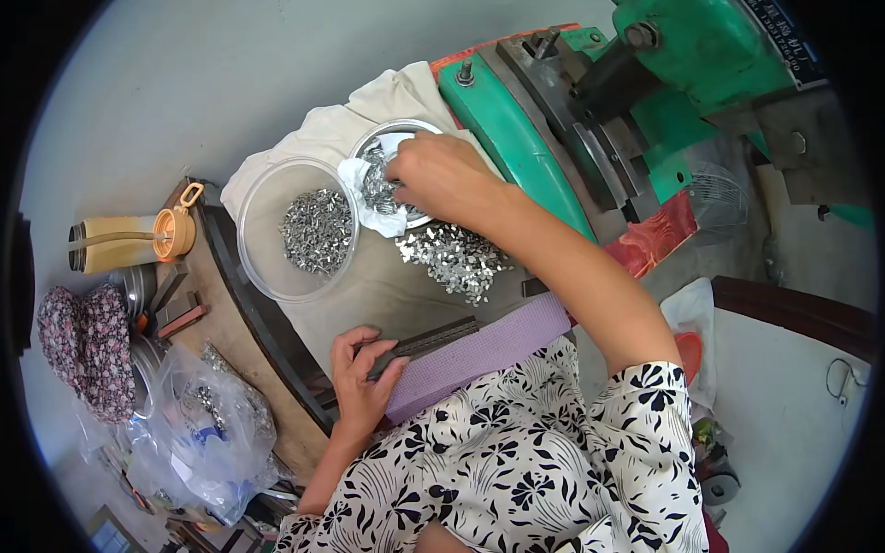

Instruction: Attaching small metal studs to a fabric strap using a manual press machine.

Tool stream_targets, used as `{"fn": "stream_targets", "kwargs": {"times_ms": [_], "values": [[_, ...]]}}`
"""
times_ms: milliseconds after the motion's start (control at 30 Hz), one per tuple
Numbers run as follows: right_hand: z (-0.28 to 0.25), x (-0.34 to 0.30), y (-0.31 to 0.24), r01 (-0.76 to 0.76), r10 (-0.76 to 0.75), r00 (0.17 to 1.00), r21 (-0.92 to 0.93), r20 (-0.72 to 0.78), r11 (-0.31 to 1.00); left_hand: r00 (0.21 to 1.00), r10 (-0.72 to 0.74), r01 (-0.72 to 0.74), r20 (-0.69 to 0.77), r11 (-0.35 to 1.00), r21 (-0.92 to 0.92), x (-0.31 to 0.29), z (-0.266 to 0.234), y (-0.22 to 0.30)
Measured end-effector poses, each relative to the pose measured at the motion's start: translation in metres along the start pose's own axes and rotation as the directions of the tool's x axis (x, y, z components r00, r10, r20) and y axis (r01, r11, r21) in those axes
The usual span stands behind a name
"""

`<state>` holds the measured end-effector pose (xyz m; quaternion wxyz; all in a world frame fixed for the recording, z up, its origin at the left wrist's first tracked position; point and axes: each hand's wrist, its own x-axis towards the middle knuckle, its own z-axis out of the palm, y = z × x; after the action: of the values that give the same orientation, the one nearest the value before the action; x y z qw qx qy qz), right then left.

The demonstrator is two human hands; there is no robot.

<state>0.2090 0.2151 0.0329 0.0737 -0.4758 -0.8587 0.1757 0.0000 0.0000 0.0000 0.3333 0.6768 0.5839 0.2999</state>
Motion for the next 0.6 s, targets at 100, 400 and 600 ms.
{"fn": "stream_targets", "kwargs": {"times_ms": [100, 400, 600], "values": [[0.006, -0.003, -0.006, 0.061, -0.059, 0.997, 0.033, -0.045, 0.998, 1.000, -0.010, 0.010, 0.003, 1.000, -0.004, -0.006, -0.003, 0.003], [0.008, 0.014, -0.012, 0.042, -0.048, 0.997, 0.086, 0.058, 0.995, 1.000, 0.006, -0.006, -0.013, 1.000, 0.029, -0.001, -0.001, 0.003], [0.009, 0.021, -0.012, 0.064, -0.070, 0.992, 0.067, 0.101, 0.996, 1.000, 0.025, -0.024, -0.002, 0.998, 0.054, 0.001, -0.003, 0.004]]}}
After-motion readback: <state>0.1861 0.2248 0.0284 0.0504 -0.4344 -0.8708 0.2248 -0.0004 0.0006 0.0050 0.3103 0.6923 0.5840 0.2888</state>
